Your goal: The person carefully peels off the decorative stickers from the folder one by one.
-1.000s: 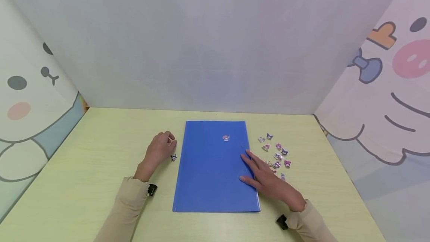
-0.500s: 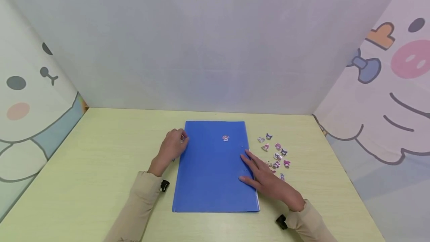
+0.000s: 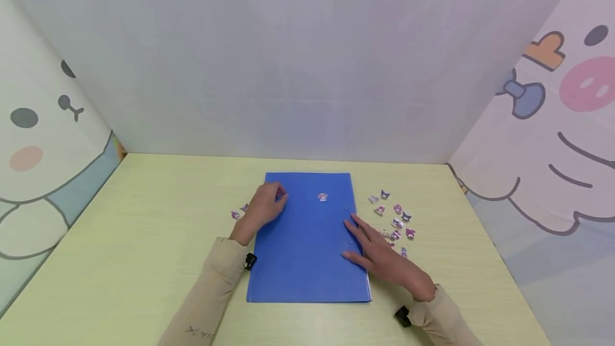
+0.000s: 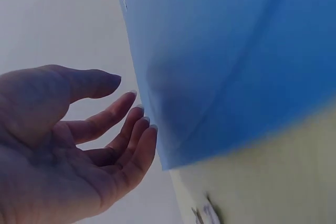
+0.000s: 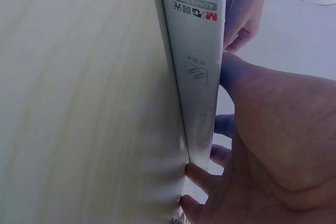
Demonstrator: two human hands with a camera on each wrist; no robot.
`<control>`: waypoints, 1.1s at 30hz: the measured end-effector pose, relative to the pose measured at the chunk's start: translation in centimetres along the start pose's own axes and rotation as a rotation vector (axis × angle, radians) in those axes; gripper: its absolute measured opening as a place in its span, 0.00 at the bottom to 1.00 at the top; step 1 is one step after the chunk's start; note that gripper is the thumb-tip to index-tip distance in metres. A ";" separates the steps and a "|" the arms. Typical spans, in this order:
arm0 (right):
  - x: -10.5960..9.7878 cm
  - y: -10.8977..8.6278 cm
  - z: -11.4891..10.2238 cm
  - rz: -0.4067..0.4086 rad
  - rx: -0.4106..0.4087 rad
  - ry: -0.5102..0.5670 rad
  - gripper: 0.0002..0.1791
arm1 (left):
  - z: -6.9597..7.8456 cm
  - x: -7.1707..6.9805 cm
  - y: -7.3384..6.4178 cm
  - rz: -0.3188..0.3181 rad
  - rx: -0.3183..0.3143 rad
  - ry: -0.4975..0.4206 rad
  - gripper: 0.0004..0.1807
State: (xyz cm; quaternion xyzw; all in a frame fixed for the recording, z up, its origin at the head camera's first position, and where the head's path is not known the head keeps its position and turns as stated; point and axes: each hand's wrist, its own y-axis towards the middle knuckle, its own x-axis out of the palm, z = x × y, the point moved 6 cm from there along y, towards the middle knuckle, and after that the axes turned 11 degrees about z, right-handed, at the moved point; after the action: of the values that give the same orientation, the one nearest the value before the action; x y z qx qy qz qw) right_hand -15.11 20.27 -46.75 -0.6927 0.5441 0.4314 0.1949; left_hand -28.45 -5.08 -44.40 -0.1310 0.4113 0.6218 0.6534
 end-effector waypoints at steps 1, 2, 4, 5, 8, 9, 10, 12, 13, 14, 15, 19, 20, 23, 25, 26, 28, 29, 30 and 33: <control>0.0 0.0 0.0 0.000 -0.001 -0.002 0.40 | 0.2 0.2 0.1 -0.005 -0.002 -0.002 0.06; 0.0 0.0 0.0 0.001 -0.002 -0.003 0.40 | 0.5 0.4 0.2 -0.008 -0.002 -0.004 0.06; 0.0 0.0 0.1 0.000 -0.003 -0.005 0.40 | 0.9 0.9 0.3 -0.013 0.006 0.000 0.06; 0.1 0.0 0.1 0.000 -0.004 -0.006 0.40 | 1.0 1.1 0.4 -0.014 0.014 0.003 0.06; 0.1 0.0 0.1 0.000 -0.006 -0.006 0.40 | 1.6 1.8 0.5 -0.033 0.034 0.010 0.06; 0.1 0.0 0.1 0.000 -0.007 -0.007 0.40 | 1.7 2.0 0.6 -0.044 0.041 0.011 0.06; 0.1 0.0 0.1 0.002 -0.009 -0.007 0.40 | 1.9 2.2 0.6 -0.054 0.048 0.010 0.07; 0.1 0.0 0.1 0.005 -0.013 -0.006 0.40 | 2.2 2.6 0.7 -0.075 0.055 0.003 0.07; 0.1 0.0 0.0 0.005 -0.014 -0.007 0.40 | 2.4 2.7 0.7 -0.086 0.055 -0.002 0.07; 0.1 0.0 0.0 0.006 -0.016 -0.010 0.40 | 2.5 2.8 0.8 -0.093 0.058 -0.004 0.08; 0.0 0.0 0.0 0.007 -0.015 -0.012 0.40 | 2.6 3.0 0.9 -0.103 0.053 -0.008 0.08; 0.0 0.0 0.1 0.011 -0.009 -0.018 0.40 | 3.2 3.7 1.3 -0.140 0.050 -0.012 0.10; 0.0 0.0 0.1 0.011 -0.007 -0.019 0.40 | 3.3 4.0 1.4 -0.150 0.051 -0.012 0.10; 0.0 -0.1 0.1 0.013 -0.007 -0.015 0.40 | 3.9 4.6 1.5 -0.170 0.061 -0.014 0.10; 0.0 -0.1 0.0 0.014 -0.009 -0.012 0.40 | 4.3 4.9 1.6 -0.177 0.073 -0.015 0.10; 0.0 -0.1 0.0 0.016 -0.011 -0.011 0.40 | 4.5 5.1 1.6 -0.182 0.076 -0.016 0.10; 0.0 0.0 0.0 0.021 -0.018 -0.008 0.40 | 4.8 5.5 1.6 -0.195 0.076 -0.010 0.10; 0.0 0.0 0.0 0.022 -0.020 -0.009 0.40 | 4.9 5.7 1.6 -0.198 0.078 -0.006 0.10; 0.0 0.0 0.0 0.022 -0.021 -0.009 0.40 | 5.0 5.9 1.6 -0.200 0.079 -0.005 0.10; 0.0 0.0 0.0 0.017 -0.020 -0.009 0.40 | 5.2 6.3 1.7 -0.205 0.076 0.001 0.11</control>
State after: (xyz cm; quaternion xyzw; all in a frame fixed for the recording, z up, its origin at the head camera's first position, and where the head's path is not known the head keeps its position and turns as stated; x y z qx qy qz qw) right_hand -15.14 20.27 -46.77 -0.6879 0.5448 0.4416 0.1868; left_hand -28.80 3.22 -45.00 -0.1477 0.4193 0.5358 0.7178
